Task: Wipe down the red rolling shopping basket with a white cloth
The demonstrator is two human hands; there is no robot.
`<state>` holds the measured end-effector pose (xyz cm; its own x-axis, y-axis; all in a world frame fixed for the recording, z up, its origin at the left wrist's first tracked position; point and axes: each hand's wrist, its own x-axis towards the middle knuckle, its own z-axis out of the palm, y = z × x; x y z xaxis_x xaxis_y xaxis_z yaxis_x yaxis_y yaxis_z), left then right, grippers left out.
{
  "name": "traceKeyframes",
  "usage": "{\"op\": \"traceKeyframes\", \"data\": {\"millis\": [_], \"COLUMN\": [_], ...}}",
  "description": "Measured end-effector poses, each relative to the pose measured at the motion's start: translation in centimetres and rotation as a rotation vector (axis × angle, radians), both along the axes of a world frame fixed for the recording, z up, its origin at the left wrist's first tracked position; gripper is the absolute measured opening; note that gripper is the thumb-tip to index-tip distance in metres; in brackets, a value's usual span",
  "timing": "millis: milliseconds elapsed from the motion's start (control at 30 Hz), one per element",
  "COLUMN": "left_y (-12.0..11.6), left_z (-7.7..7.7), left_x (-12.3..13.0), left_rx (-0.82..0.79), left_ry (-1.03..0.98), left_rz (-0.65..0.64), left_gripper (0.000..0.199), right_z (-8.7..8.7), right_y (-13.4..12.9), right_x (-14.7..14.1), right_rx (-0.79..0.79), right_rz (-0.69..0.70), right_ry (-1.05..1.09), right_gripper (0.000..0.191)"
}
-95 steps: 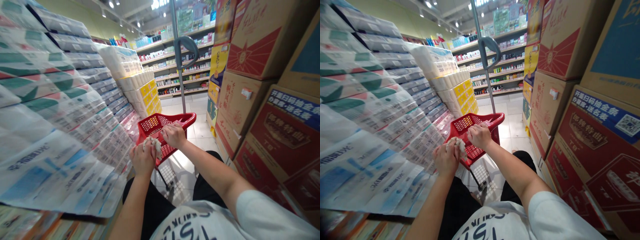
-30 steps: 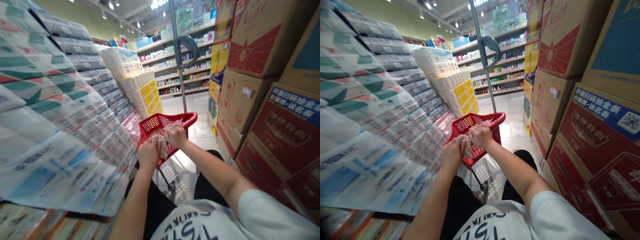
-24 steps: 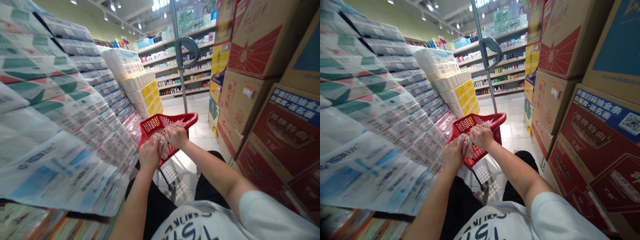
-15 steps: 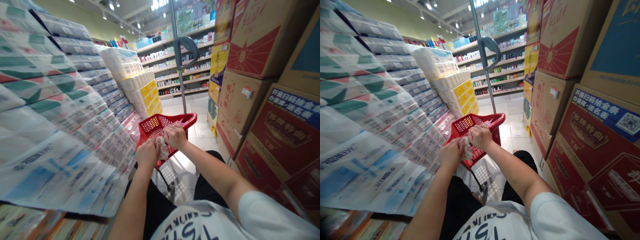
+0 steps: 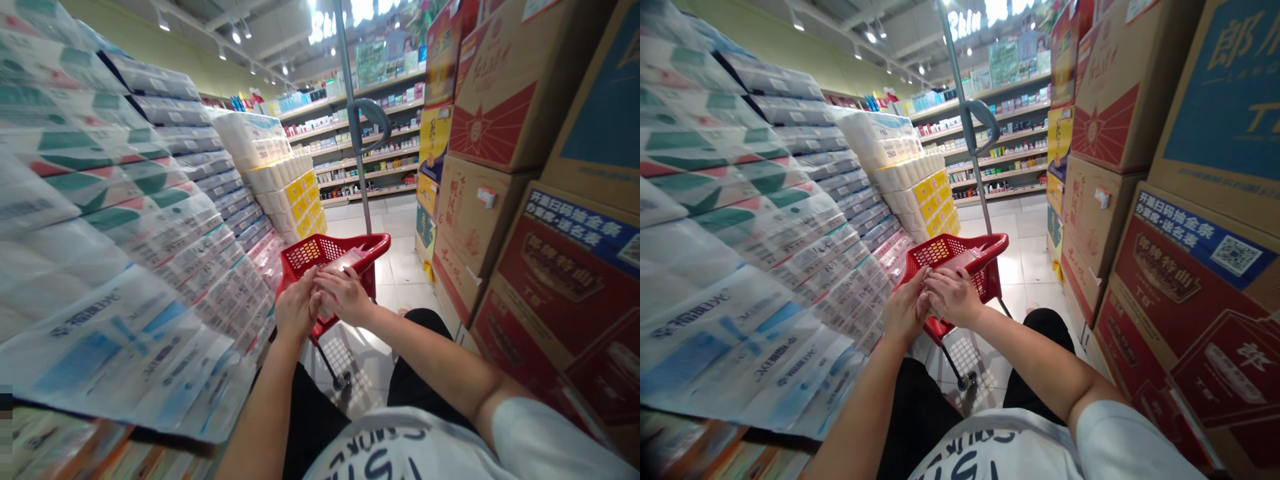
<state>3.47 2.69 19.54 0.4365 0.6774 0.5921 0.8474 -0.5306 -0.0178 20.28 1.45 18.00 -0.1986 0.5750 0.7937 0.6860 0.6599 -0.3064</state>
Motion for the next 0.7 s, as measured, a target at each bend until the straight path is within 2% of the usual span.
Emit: {"op": "traceKeyframes", "data": {"millis": [167,267,433,533,633,700], "left_y": [0.0,-0.2,-0.4,-0.5,-0.8,-1.0], "left_z": [0.2,0.3,0.1,0.2,0.6,0.8], "left_x": [-0.1,0.1,0.4,0.5,0.7,0.9], "left_rx": [-0.032,-0.035,-0.002,0.014,-0.002,-0.024], "left_ry": [-0.034,0.006,0.099,0.112,0.121,0.129], "left_rz": [-0.056,-0.035,0.039,0.069,0.104,0.126], "left_gripper": [0.063,0.062,0.057,0.055,0.052,0.05], "right_z": [-0.6,-0.1,1.0,1.4,1.5,1.6], "right_y": [-0.5,0.1,0.7,1.0,1.5,1.7], "right_x": [-1.4,-1.2,-0.4,0.4,1.8,2.6], "right_rx": [-0.026,-0.043,-0.045,-0.023,0.007,-0.006], "right_rz": [0.013,0.026,0.116,0.169,0.146,0.128], "right_ry": [0.058,0.079,0.143,0.231,0.286,0.25], "right_gripper": [0.039,0.034,0.014,0.017,0.02,0.02]}}
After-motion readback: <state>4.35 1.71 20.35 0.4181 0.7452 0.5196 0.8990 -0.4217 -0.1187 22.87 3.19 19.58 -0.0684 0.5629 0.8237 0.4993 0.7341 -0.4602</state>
